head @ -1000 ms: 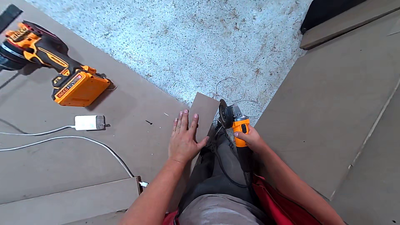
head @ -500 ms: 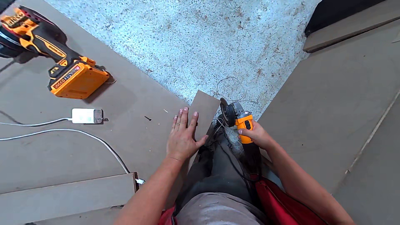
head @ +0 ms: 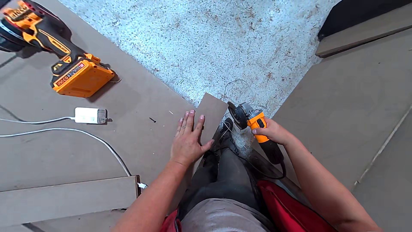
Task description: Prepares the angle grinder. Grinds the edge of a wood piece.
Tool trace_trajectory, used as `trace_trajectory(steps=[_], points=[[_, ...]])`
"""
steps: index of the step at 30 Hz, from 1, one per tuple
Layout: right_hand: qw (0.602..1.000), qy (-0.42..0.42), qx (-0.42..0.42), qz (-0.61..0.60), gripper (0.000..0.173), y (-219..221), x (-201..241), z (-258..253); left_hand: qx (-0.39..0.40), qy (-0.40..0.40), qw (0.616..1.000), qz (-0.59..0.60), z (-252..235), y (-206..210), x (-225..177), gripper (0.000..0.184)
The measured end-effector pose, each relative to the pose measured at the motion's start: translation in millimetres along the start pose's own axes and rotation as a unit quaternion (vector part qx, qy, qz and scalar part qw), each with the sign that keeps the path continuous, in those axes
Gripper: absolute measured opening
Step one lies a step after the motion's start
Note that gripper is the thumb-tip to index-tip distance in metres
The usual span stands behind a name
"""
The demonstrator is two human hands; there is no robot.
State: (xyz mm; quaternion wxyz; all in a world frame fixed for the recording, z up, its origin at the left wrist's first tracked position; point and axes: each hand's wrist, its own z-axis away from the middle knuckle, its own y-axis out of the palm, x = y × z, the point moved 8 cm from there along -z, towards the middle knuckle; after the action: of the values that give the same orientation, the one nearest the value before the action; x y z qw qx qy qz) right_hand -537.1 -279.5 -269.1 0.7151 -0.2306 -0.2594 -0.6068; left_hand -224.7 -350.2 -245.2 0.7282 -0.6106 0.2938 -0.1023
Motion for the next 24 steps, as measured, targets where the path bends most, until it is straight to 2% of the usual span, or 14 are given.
trace_trajectory(steps=[6,10,17,24], points=[[1.0,-0.002,-0.007,-0.014,0.06,4,1,-1,-0.012,-0.002,1.0,0.01,0,-1,0,0.098],[0.998,-0.003,-0.043,-0.053,0.057,23,-10,10,-0.009,0.0,1.0,0.012,1,-1,0,0.097],[0.988,-0.015,-0.082,-0.133,0.064,54,-34,18,-0.011,0.0,1.0,0.011,0,0,0,0.098],[0.976,-0.023,-0.126,-0.174,0.058,71,-32,19,-0.012,0.002,1.0,0.008,0,0,1,0.098]])
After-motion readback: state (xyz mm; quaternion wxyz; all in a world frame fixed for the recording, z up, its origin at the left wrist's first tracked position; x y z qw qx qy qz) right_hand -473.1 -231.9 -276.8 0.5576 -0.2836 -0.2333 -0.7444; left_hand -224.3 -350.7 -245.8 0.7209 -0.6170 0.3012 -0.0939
